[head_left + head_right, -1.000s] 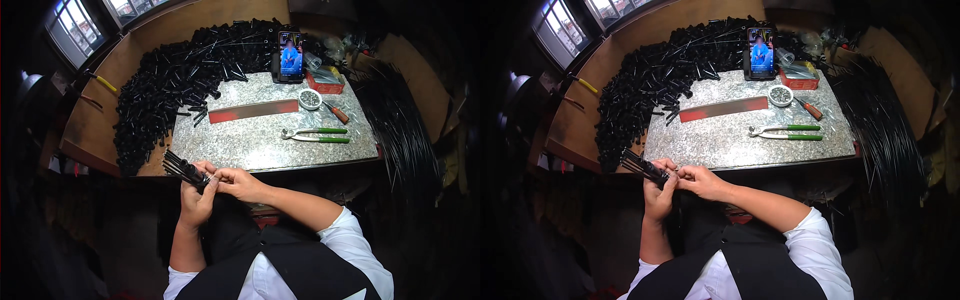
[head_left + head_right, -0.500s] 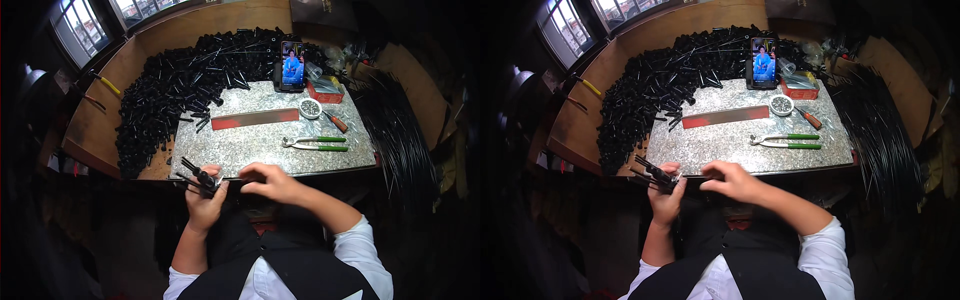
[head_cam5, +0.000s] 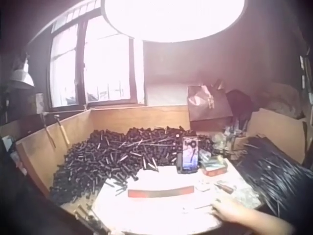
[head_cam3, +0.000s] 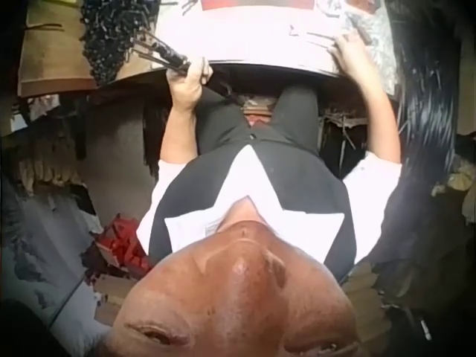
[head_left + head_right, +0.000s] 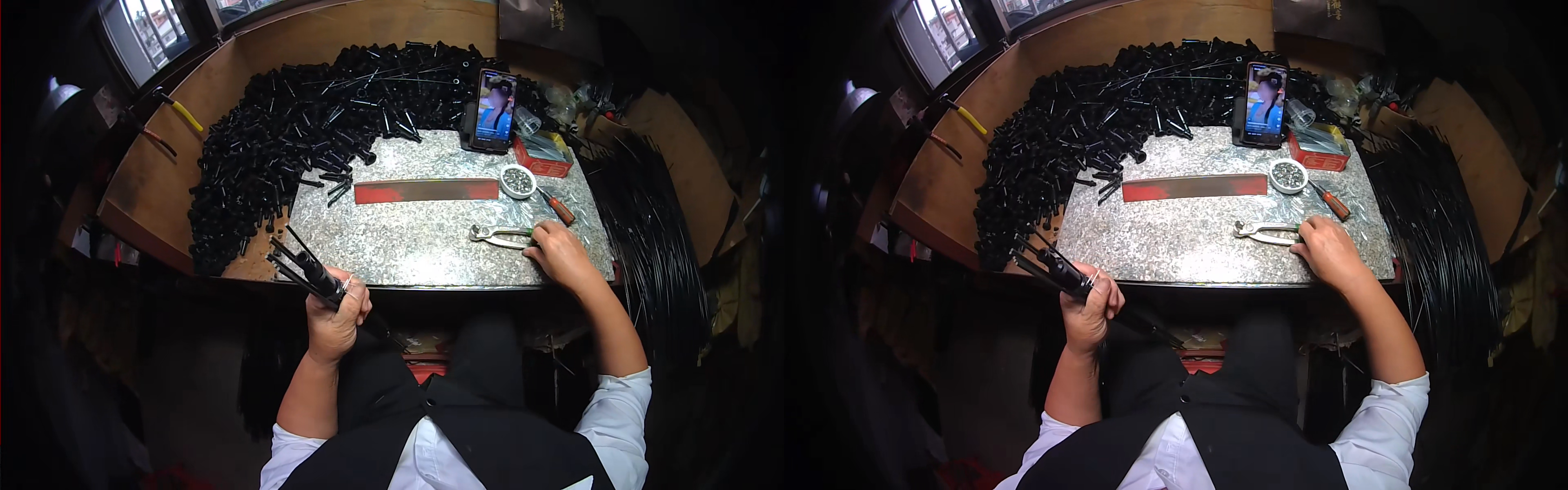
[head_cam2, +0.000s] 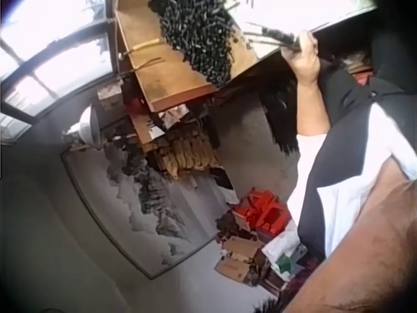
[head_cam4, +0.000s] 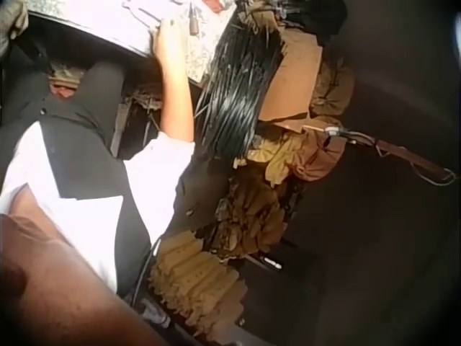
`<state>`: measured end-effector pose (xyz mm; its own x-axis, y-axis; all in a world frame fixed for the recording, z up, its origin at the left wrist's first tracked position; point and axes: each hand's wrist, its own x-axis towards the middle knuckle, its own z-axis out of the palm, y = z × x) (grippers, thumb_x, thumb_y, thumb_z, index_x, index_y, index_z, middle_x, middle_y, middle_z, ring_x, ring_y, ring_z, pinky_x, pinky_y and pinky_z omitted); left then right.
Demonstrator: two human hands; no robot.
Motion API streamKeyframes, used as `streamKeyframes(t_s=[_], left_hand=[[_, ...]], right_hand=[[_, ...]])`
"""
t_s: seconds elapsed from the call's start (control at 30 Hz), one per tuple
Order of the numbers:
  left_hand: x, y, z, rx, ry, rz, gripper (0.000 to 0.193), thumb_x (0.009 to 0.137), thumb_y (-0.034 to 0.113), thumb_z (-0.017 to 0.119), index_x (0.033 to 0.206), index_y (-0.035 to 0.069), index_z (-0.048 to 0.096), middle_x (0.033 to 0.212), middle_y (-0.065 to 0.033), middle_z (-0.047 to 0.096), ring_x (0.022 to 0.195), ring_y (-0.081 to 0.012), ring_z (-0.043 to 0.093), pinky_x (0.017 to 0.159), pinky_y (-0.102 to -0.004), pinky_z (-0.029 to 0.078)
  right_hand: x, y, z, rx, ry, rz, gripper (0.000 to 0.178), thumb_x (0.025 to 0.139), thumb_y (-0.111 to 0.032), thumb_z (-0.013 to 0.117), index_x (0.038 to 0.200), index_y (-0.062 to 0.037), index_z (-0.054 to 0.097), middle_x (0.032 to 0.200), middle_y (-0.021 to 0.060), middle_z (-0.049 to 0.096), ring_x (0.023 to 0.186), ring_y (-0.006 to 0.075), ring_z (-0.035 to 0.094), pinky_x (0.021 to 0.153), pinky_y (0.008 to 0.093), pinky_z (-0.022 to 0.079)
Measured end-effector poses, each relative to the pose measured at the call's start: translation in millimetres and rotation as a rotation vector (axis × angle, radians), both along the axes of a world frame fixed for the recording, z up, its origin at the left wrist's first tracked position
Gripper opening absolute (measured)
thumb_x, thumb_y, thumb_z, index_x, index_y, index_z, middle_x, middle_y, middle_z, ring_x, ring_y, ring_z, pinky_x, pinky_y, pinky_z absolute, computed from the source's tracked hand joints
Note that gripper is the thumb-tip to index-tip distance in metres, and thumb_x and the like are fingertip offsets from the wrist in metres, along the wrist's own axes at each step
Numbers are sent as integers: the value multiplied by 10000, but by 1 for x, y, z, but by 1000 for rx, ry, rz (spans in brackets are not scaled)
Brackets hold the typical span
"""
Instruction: Bundling and assembling black wire components using pliers and measuring against a fixed ruler.
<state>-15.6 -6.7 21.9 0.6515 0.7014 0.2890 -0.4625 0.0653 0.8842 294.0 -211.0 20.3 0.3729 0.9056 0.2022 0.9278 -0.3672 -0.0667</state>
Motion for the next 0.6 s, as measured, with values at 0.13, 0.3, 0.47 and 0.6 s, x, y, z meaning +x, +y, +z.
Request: streamKeyframes(t_s=[0.13, 0.3, 0.47, 0.6], left_hand=[[0, -3, 2, -24, 2, -14, 115, 903, -9, 528, 897, 67, 442, 669, -35, 484, 543, -91, 456, 486, -224, 397], [2, 0, -5, 97, -31, -36, 116, 906, -16, 517, 897, 66, 435, 715, -57, 531, 657, -146, 551, 541, -271, 457], [-2, 2, -6, 101, 16, -82, 136, 895, -43, 523, 903, 59, 435, 741, -70, 560, 650, -154, 589, 559, -284, 487], [-2, 3, -7, -50, -1, -118, 179, 873, -50, 566, 884, 72, 437, 649, -6, 474, 503, -80, 471, 456, -240, 415]], right_hand=[[-4, 6, 6, -65, -124, 122, 258, 798, -203, 666, 849, 4, 520, 896, 163, 560, 866, 338, 559, 751, 416, 457], [-36, 17, 8, 24, -106, 58, 200, 858, -168, 582, 850, -10, 461, 831, 161, 548, 811, 335, 565, 680, 428, 444], [-64, 27, 18, 350, 349, 80, 247, 854, -156, 637, 793, -11, 446, 755, 168, 518, 595, 302, 537, 546, 395, 412], [-90, 31, 37, 384, 423, 293, 289, 718, -58, 744, 701, -37, 457, 746, 109, 540, 626, 240, 535, 538, 328, 407]])
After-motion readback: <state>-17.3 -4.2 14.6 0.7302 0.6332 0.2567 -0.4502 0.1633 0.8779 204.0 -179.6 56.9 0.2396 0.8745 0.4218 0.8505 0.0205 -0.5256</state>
